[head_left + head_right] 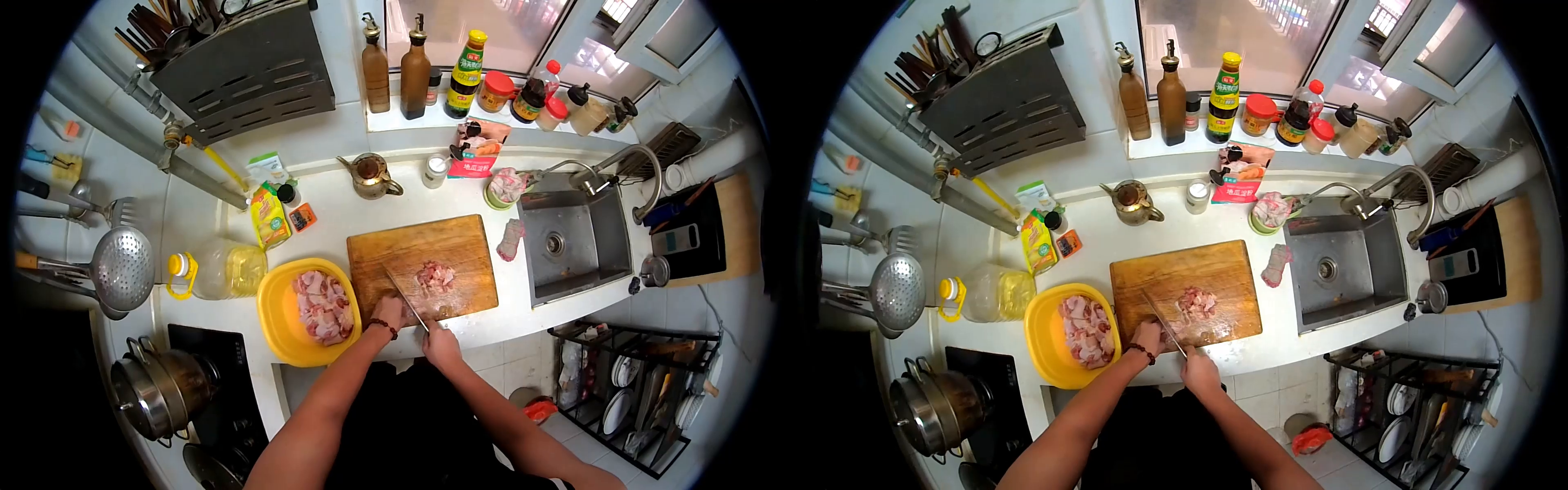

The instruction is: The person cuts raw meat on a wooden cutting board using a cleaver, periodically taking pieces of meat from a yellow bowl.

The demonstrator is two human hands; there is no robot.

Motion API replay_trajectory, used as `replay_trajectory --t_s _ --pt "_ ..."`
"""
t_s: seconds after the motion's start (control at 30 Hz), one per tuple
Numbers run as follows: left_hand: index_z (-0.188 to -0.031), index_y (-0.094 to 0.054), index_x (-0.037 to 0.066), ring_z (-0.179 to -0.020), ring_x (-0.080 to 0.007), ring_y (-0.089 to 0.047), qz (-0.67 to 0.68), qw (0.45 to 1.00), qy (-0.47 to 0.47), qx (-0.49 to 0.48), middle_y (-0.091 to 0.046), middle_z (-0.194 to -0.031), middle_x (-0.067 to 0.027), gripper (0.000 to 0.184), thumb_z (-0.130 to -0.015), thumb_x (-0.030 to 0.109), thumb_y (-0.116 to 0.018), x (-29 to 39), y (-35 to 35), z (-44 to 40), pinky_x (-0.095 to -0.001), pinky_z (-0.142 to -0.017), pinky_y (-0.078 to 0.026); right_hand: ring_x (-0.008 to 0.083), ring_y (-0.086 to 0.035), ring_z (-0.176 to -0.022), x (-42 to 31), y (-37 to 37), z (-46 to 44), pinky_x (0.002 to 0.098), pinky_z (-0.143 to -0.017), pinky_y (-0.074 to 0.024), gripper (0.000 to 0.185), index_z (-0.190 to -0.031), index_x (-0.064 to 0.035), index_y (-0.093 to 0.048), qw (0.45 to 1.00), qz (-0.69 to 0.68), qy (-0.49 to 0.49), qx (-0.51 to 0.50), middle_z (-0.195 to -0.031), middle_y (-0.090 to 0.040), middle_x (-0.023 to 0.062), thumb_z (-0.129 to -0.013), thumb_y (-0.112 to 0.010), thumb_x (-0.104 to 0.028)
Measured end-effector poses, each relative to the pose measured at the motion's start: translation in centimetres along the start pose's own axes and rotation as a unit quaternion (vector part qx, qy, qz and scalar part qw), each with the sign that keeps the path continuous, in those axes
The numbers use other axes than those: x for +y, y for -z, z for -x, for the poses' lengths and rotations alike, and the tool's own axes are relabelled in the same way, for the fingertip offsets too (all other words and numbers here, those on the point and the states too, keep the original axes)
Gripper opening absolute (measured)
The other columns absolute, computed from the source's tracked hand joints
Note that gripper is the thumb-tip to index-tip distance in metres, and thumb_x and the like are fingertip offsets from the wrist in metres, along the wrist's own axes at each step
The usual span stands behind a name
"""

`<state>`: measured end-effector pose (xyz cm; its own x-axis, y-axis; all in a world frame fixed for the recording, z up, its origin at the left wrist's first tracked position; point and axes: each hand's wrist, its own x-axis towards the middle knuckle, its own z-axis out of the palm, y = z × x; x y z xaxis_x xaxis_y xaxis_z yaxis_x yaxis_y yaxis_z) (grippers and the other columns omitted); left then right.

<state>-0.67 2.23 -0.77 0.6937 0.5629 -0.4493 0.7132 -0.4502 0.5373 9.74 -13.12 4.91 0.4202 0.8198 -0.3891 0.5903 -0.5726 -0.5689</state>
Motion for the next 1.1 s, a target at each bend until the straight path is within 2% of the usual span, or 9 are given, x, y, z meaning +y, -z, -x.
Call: replay_trajectory --t_s 0.07,0.23,0.47,0.6,0.7,0.8,1.0,1.1 --pt "-0.088 -0.069 0.0 -0.085 -0.0405 -0.067 -0.004 1.0 0.008 0.003 -0.069 -0.091 -0.0237 0.016 -0.078 0.012 -0.073 -0.3 -0.6 -0.2 -0.0466 -0.076 -0.057 0.049 -0.067 -0.075 0.1 0.4 0.2 0.0599 -0.072 -0.0542 0.047 -0.135 -0.0063 -0.057 0.999 0.006 -0.021 -0.036 -0.081 -0.067 0.0312 -0.088 -0.057 -0.009" --pt "-0.087 -0.068 -0.001 -0.084 -0.0402 -0.067 -0.021 0.999 0.036 -0.028 -0.068 -0.09 -0.0232 0.015 -0.077 0.009 -0.073 1.7 2.2 0.7 -0.0458 -0.075 -0.057 0.0482 -0.067 -0.075 -2.7 0.4 -3.0 0.0599 -0.072 -0.054 0.046 -0.134 -0.0059 -0.057 1.0 0.003 -0.017 -0.011 -0.081 -0.068 0.0298 -0.088 -0.057 -0.009" --pt "-0.095 -0.068 -0.001 -0.084 -0.0423 -0.067 -0.001 1.0 0.009 0.018 -0.068 -0.09 -0.0257 0.021 -0.078 0.012 -0.072 -0.2 -0.4 0.0 -0.0475 -0.075 -0.057 0.0485 -0.067 -0.077 1.6 -0.4 0.1 0.0588 -0.073 -0.0541 0.044 -0.131 -0.006 -0.058 0.999 0.018 -0.013 -0.044 -0.082 -0.069 0.0279 -0.087 -0.057 -0.007" --pt "-0.099 -0.067 -0.002 -0.086 -0.0434 -0.066 0.036 0.998 0.004 0.057 -0.068 -0.09 -0.0266 0.024 -0.078 0.01 -0.071 0.8 0.5 0.6 -0.0478 -0.077 -0.057 0.0486 -0.067 -0.078 -1.2 -0.3 -2.8 0.058 -0.074 -0.0543 0.042 -0.129 -0.0069 -0.059 1.0 -0.016 0.005 -0.001 -0.083 -0.069 0.0275 -0.087 -0.057 -0.006" --pt "-0.099 -0.07 -0.003 -0.092 -0.0426 -0.068 -0.009 0.999 0.008 0.033 -0.069 -0.093 -0.0279 0.025 -0.08 0.015 -0.072 0.1 -0.3 -0.1 -0.0477 -0.083 -0.057 0.0488 -0.067 -0.079 -1.4 0.6 -2.2 0.0577 -0.075 -0.0543 0.041 -0.129 -0.0069 -0.06 1.0 -0.021 -0.007 0.004 -0.084 -0.069 0.0282 -0.088 -0.057 -0.007" --pt "-0.098 -0.07 -0.003 -0.092 -0.0431 -0.068 -0.001 1.0 0.028 0.006 -0.068 -0.096 -0.0276 0.025 -0.079 0.013 -0.072 0.6 0.3 0.1 -0.0483 -0.084 -0.056 0.0493 -0.067 -0.08 0.3 0.9 -0.4 0.0584 -0.075 -0.0539 0.042 -0.129 -0.0063 -0.059 0.999 0.004 -0.019 -0.04 -0.085 -0.068 0.0296 -0.088 -0.058 -0.007" --pt "-0.097 -0.071 -0.003 -0.095 -0.0427 -0.067 0.0 0.998 0.001 0.056 -0.067 -0.1 -0.0273 0.027 -0.075 0.012 -0.075 0.2 -0.3 0.1 -0.0471 -0.086 -0.056 0.0499 -0.066 -0.081 -1.5 0.0 -3.2 0.0599 -0.077 -0.0528 0.042 -0.131 -0.0071 -0.058 0.999 -0.038 0.001 -0.006 -0.086 -0.067 0.0319 -0.089 -0.055 -0.007" --pt "-0.097 -0.071 -0.003 -0.096 -0.0429 -0.066 -0.001 0.999 0.021 0.029 -0.068 -0.1 -0.0275 0.027 -0.075 0.012 -0.075 0.9 0.4 0.2 -0.047 -0.087 -0.056 0.0503 -0.066 -0.082 -0.2 -0.2 -2.1 0.0598 -0.077 -0.0526 0.042 -0.132 -0.0072 -0.058 0.998 -0.06 0.015 0.021 -0.087 -0.067 0.0325 -0.09 -0.054 -0.007"
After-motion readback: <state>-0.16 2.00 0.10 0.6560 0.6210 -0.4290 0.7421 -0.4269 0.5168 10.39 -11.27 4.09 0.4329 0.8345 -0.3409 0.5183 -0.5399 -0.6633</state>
